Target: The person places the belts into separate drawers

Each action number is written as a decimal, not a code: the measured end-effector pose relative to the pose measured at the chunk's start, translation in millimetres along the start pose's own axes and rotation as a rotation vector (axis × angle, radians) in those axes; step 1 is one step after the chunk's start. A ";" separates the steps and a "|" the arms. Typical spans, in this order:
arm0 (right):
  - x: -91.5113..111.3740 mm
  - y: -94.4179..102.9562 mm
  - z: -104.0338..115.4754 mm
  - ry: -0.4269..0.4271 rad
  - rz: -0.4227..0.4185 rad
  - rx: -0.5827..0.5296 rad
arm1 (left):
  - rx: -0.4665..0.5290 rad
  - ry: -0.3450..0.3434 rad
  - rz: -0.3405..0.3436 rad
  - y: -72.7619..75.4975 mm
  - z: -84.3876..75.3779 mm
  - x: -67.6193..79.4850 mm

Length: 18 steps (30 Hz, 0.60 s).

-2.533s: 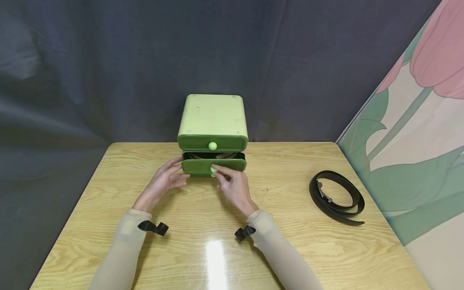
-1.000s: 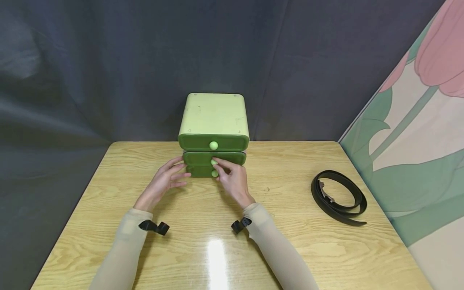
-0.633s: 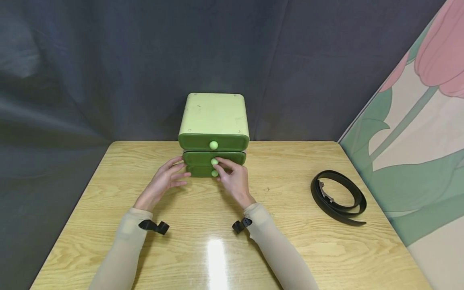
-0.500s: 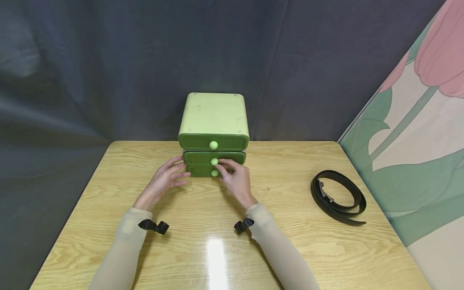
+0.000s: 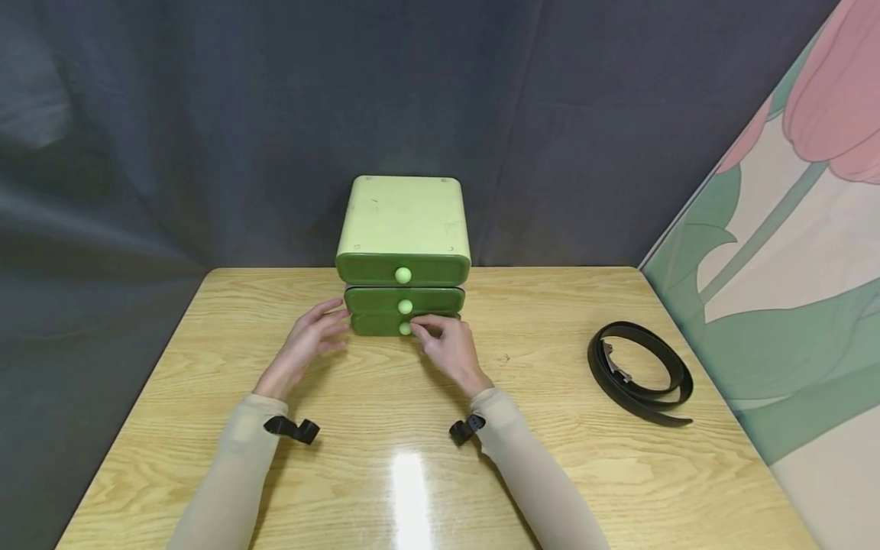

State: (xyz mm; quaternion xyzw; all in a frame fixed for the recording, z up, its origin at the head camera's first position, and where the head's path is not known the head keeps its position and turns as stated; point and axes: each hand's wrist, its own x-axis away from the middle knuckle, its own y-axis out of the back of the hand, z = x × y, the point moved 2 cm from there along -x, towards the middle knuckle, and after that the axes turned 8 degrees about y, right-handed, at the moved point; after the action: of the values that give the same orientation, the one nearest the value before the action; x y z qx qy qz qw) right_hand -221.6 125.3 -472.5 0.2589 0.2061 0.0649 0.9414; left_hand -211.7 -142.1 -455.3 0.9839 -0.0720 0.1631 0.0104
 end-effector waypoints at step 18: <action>-2.3 -10.3 -9.2 -0.007 0.185 0.031 | -0.039 0.034 0.056 -4.9 4.0 -2.5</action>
State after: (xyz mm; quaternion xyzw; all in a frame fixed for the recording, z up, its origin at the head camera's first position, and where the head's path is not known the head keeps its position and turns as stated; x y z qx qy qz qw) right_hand -227.4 120.2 -484.2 0.2915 0.1791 0.1477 0.9280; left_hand -212.1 -137.1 -459.9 0.9783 -0.1023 0.1784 0.0261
